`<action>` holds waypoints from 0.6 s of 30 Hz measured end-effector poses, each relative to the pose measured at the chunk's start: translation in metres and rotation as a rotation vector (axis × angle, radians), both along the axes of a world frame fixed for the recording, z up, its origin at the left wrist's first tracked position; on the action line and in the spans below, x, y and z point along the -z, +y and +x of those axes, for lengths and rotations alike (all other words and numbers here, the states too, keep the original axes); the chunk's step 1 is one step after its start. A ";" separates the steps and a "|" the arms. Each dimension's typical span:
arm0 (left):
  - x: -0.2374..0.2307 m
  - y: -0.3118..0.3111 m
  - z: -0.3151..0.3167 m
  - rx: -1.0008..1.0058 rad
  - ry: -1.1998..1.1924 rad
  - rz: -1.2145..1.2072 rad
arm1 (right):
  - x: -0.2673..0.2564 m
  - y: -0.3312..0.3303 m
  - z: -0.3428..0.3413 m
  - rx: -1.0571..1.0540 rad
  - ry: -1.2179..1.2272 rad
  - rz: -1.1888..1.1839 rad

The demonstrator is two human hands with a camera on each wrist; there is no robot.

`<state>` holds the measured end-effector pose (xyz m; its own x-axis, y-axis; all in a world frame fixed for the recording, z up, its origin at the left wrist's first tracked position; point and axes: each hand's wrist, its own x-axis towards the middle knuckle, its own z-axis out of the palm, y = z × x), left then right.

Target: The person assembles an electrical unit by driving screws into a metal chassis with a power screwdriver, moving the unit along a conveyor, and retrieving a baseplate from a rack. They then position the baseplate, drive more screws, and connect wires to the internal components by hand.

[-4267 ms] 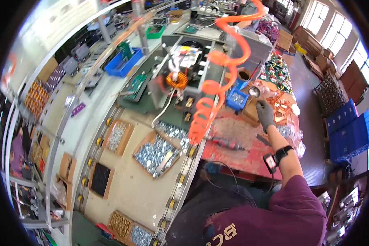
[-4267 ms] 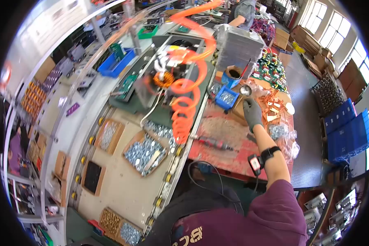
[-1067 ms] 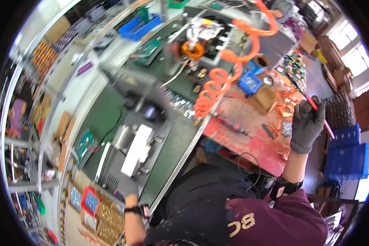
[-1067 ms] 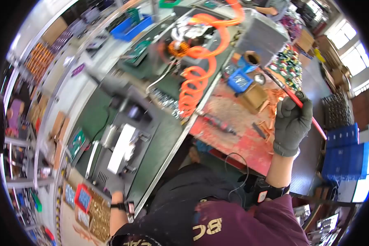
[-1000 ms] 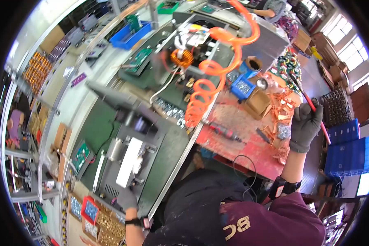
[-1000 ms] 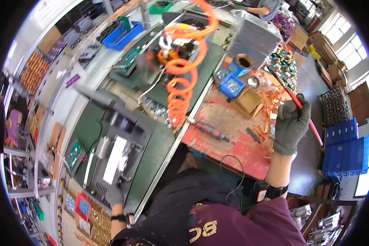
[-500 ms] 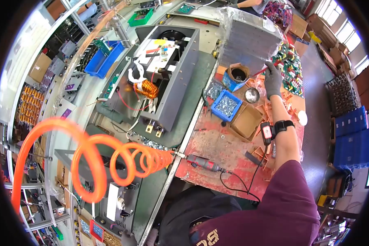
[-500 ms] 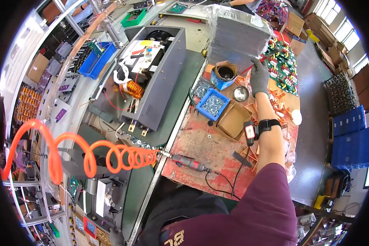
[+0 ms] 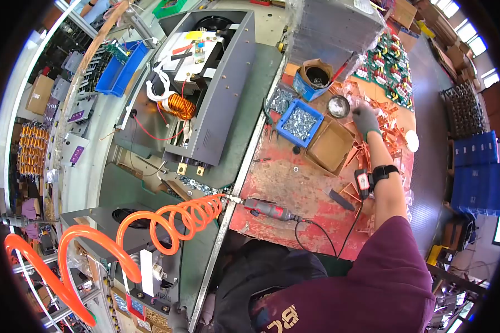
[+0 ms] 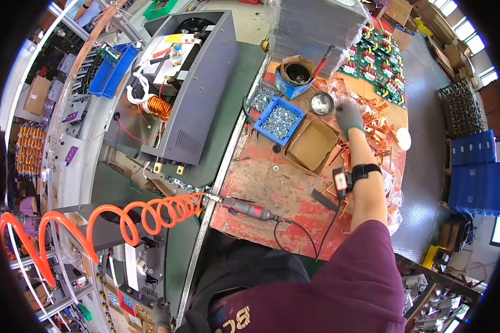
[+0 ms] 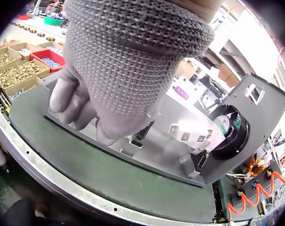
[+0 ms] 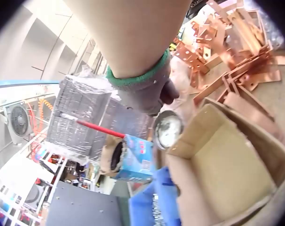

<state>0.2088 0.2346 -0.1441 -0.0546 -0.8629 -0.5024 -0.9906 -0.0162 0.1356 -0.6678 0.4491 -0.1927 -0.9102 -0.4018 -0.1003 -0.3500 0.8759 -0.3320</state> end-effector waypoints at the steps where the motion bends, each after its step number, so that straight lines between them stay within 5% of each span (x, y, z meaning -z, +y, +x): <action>1: 0.001 -0.001 -0.004 0.024 0.000 0.049 | 0.000 0.008 0.014 0.099 -0.025 0.142; 10: -0.046 -0.018 -0.095 0.173 -0.009 0.067 | 0.028 0.046 0.041 0.316 0.011 0.385; 14: -0.030 -0.031 -0.116 0.442 0.035 0.092 | -0.014 0.035 0.052 0.289 0.551 0.021; 16: -0.069 -0.032 -0.179 0.520 0.123 0.212 | -0.049 0.031 0.074 0.313 0.496 -0.376; 18: -0.074 -0.033 -0.203 0.603 0.389 0.282 | -0.057 0.036 0.103 0.075 0.060 -0.809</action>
<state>0.0063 0.2015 -0.0697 -0.6927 -0.4699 -0.5471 -0.7208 0.4257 0.5470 -0.5648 0.4855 -0.1354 -0.9322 -0.2666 0.2449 -0.3374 0.3946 -0.8547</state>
